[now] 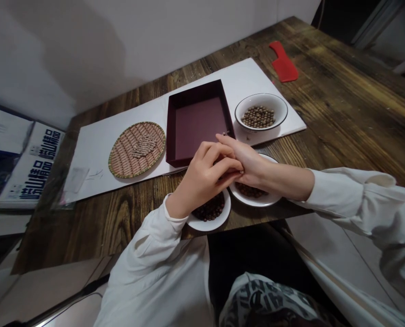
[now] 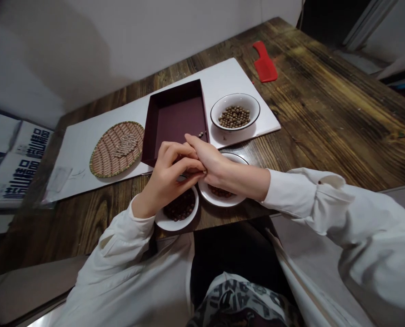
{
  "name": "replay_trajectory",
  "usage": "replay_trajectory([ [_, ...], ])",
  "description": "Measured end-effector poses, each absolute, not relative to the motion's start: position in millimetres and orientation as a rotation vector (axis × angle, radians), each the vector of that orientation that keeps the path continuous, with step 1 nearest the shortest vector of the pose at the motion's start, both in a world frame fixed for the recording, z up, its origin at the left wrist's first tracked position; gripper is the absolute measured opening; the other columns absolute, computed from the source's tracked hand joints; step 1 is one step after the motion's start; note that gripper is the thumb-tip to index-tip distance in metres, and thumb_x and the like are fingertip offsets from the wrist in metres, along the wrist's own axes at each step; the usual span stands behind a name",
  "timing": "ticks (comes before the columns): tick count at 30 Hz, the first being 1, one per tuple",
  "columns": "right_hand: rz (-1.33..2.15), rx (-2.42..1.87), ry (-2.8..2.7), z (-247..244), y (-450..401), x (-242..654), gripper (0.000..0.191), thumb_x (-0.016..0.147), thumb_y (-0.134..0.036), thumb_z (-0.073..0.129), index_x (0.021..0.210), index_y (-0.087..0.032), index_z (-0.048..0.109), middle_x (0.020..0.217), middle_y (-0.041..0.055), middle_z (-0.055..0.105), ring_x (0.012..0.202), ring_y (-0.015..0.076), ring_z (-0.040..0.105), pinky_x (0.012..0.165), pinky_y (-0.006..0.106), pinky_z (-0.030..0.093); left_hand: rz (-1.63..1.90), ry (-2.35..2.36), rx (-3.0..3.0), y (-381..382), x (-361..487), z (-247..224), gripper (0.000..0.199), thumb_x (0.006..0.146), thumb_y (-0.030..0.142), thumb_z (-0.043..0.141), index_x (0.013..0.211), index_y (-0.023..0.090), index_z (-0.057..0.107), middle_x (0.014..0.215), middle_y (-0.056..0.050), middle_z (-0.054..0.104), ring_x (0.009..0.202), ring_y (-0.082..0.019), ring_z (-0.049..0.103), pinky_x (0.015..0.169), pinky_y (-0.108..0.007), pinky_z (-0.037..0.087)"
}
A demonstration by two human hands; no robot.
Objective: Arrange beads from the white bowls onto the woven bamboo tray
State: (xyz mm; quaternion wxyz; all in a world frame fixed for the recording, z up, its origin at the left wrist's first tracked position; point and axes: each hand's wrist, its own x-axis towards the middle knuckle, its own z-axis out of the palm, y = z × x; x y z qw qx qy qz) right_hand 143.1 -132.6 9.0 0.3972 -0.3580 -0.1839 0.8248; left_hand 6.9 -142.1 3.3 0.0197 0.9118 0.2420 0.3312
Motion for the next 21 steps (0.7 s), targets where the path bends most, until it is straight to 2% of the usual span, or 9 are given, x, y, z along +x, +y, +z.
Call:
replay_trajectory([
  [3,1.992,-1.039,-0.370,13.4,-133.5,141.2,0.041,0.101,-0.031,0.042,0.061,-0.019,0.039,0.050,-0.0045,0.038,0.041,0.0067,0.034,0.037,0.019,0.025,1.050,0.732,2.848,-142.1,8.5,1.8,0.005,0.090,0.023,0.065,0.094,0.021,0.064,0.099,-0.006,0.060,0.098,-0.019,0.051,0.087,-0.036,0.048],
  [11,2.060,-1.033,-0.290,18.7,-134.3,141.4,0.042,0.101,-0.033,0.042,0.061,-0.019,0.041,0.051,-0.0034,0.044,0.041,0.0063,0.037,0.036,0.018,0.027,1.032,0.706,2.795,-140.9,6.3,2.1,0.006,0.090,0.023,0.065,0.095,0.021,0.065,0.100,-0.005,0.062,0.102,-0.019,0.052,0.090,-0.036,0.047],
  [18,2.117,-0.842,-0.273,11.5,-129.8,144.2,0.049,0.102,-0.030,0.038,0.055,-0.019,0.030,0.038,-0.0074,0.026,0.031,0.0040,0.017,0.032,0.016,0.015,1.102,0.693,2.582,-136.3,-4.2,10.8,0.010,0.089,0.025,0.068,0.097,0.020,0.065,0.103,-0.005,0.063,0.101,-0.017,0.058,0.092,-0.035,0.047],
  [21,2.178,-0.737,-0.320,10.2,-130.7,146.4,0.051,0.103,-0.030,0.034,0.053,-0.019,0.027,0.036,-0.0075,0.025,0.029,0.0046,0.015,0.033,0.018,0.020,1.212,0.866,2.532,-126.2,-16.3,15.2,0.009,0.089,0.026,0.067,0.095,0.020,0.064,0.100,-0.003,0.062,0.097,-0.015,0.058,0.091,-0.034,0.048],
])
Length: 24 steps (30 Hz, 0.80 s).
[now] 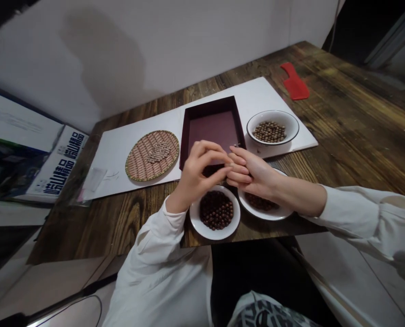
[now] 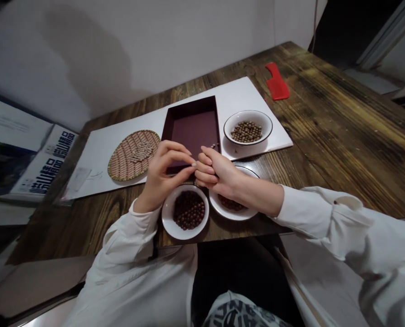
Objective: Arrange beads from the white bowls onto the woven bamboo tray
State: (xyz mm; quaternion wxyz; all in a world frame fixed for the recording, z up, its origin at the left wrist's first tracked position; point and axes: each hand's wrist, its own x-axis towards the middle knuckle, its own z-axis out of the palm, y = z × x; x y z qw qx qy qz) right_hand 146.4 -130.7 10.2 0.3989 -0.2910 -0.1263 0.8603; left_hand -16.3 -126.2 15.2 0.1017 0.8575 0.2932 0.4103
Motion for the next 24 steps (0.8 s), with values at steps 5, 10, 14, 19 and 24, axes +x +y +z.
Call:
replay_trajectory([
  [5,2.226,-0.693,-0.370,10.5,-131.9,150.2,0.052,0.102,-0.028,0.034,0.052,-0.019,0.023,0.039,-0.0069,0.026,0.030,0.0050,0.016,0.036,0.021,0.021,1.311,1.326,2.570,-93.8,-53.6,15.3,0.012,0.092,0.032,0.063,0.092,0.021,0.063,0.094,-0.001,0.059,0.094,-0.017,0.056,0.089,-0.033,0.046],
  [10,2.229,-0.694,-0.366,10.7,-131.6,150.6,0.050,0.101,-0.027,0.034,0.054,-0.019,0.021,0.040,-0.0069,0.025,0.031,0.0053,0.015,0.037,0.021,0.019,1.046,1.865,2.549,-67.4,-96.9,9.9,0.010,0.090,0.030,0.064,0.090,0.020,0.064,0.097,-0.005,0.062,0.098,-0.024,0.055,0.090,-0.037,0.043],
  [14,2.216,-0.719,-0.353,12.7,-132.2,149.3,0.051,0.101,-0.027,0.034,0.053,-0.019,0.021,0.039,-0.0068,0.024,0.031,0.0054,0.014,0.037,0.021,0.020,0.721,2.166,2.399,-59.3,-114.5,2.9,0.013,0.092,0.028,0.058,0.089,0.019,0.066,0.102,-0.008,0.064,0.103,-0.027,0.057,0.094,-0.039,0.042],
  [19,2.203,-0.739,-0.327,15.1,-132.7,147.9,0.052,0.101,-0.027,0.034,0.051,-0.019,0.022,0.038,-0.0066,0.024,0.031,0.0054,0.013,0.035,0.020,0.019,0.486,2.309,2.311,-56.5,-117.9,-4.3,0.017,0.092,0.030,0.054,0.092,0.021,0.069,0.107,-0.008,0.066,0.108,-0.029,0.056,0.097,-0.042,0.041],
  [24,2.209,-0.740,-0.314,14.8,-132.4,147.5,0.052,0.101,-0.027,0.035,0.052,-0.019,0.020,0.038,-0.0067,0.023,0.032,0.0053,0.013,0.035,0.020,0.018,0.368,2.364,2.365,-53.4,-122.5,-11.3,0.018,0.091,0.029,0.053,0.094,0.021,0.069,0.109,-0.011,0.066,0.109,-0.032,0.054,0.095,-0.044,0.040],
])
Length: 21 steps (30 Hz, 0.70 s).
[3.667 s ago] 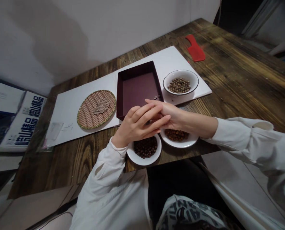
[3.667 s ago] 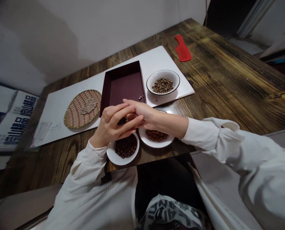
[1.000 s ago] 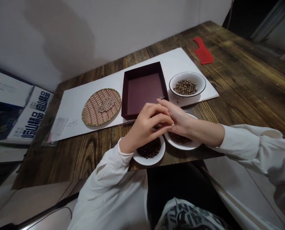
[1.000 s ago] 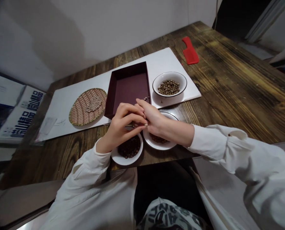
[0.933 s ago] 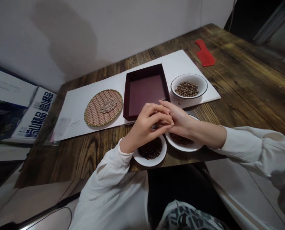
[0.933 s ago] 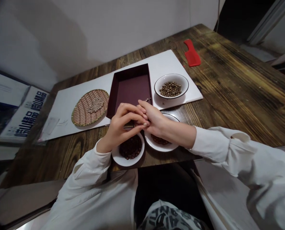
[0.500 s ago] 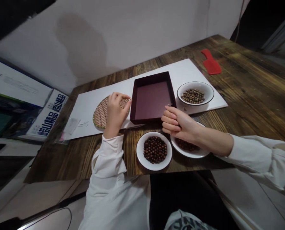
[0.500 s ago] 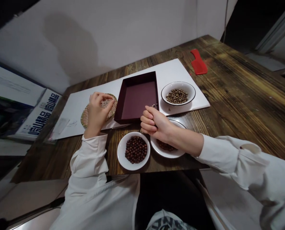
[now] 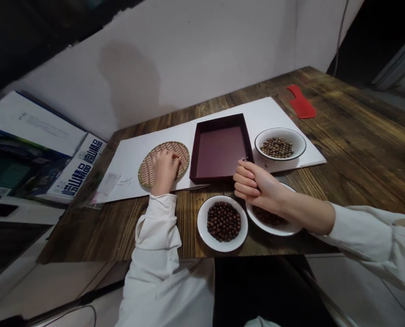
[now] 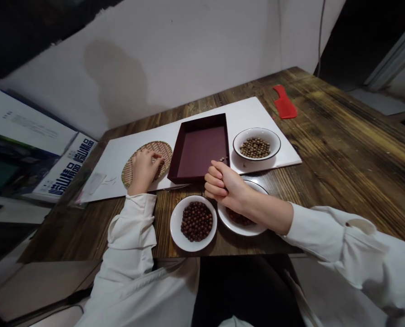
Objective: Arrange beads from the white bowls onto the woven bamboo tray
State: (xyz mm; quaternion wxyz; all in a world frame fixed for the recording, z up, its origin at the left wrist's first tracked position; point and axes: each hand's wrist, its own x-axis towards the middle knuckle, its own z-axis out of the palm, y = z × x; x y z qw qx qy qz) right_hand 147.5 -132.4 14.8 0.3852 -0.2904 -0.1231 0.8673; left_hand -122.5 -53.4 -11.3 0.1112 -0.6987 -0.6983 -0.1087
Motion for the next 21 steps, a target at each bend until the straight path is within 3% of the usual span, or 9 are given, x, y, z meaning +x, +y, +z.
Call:
replay_trajectory([
  [12,2.215,-0.712,-0.319,12.7,-132.5,148.4,0.053,0.100,-0.026,0.036,0.049,-0.019,0.026,0.037,-0.0065,0.025,0.031,0.0049,0.015,0.035,0.020,0.020,-0.354,-2.012,-1.970,-47.1,-122.2,-19.8,0.023,0.093,0.032,0.050,0.100,0.021,0.069,0.113,-0.012,0.064,0.113,-0.034,0.051,0.096,-0.048,0.036],
  [21,2.219,-0.718,-0.288,15.8,-132.5,147.7,0.055,0.101,-0.026,0.035,0.047,-0.018,0.028,0.035,-0.0058,0.026,0.029,0.0046,0.017,0.035,0.020,0.019,-0.457,-2.037,-1.925,-48.2,-119.7,-18.2,0.034,0.098,0.031,0.038,0.107,0.020,0.069,0.118,-0.014,0.063,0.114,-0.034,0.051,0.098,-0.048,0.036],
])
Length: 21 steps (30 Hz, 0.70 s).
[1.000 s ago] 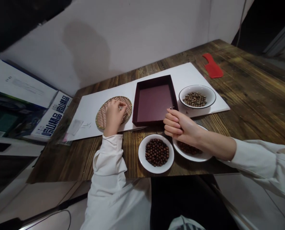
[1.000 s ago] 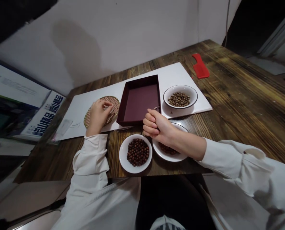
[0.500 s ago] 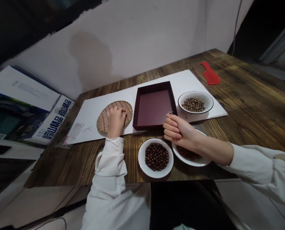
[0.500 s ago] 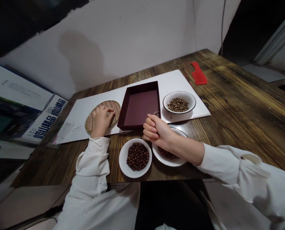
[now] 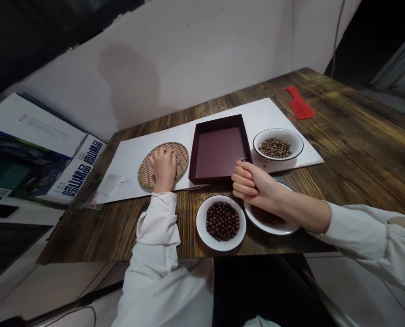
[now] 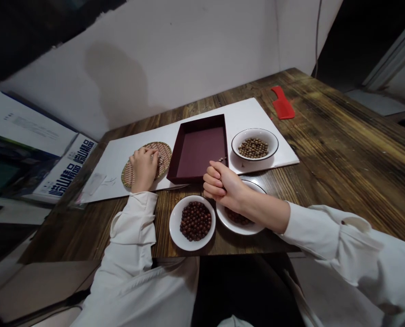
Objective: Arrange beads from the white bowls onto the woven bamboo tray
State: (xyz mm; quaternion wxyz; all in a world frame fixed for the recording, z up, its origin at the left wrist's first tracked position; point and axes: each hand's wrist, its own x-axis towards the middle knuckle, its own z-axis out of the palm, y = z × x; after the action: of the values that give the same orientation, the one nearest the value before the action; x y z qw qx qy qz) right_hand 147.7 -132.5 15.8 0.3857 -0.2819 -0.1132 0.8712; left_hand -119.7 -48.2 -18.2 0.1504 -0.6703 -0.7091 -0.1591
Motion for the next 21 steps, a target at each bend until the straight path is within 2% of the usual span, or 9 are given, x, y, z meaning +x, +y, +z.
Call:
replay_trajectory([
  [10,2.213,-0.740,-0.258,15.4,-130.6,147.1,0.057,0.102,-0.027,0.033,0.046,-0.017,0.028,0.035,-0.0053,0.026,0.027,0.0047,0.019,0.033,0.020,0.016,-0.567,-1.908,-1.948,-50.8,-108.6,-18.8,0.030,0.098,0.031,0.043,0.108,0.020,0.070,0.115,-0.012,0.064,0.111,-0.032,0.053,0.096,-0.046,0.037],
  [21,2.201,-0.720,-0.255,13.1,-128.5,147.9,0.054,0.102,-0.028,0.030,0.050,-0.018,0.020,0.038,-0.0055,0.024,0.030,0.0054,0.015,0.033,0.020,0.016,-0.761,-1.467,-2.135,-66.6,-77.0,-14.3,0.020,0.096,0.027,0.052,0.105,0.022,0.070,0.101,-0.007,0.066,0.094,-0.025,0.054,0.084,-0.039,0.036],
])
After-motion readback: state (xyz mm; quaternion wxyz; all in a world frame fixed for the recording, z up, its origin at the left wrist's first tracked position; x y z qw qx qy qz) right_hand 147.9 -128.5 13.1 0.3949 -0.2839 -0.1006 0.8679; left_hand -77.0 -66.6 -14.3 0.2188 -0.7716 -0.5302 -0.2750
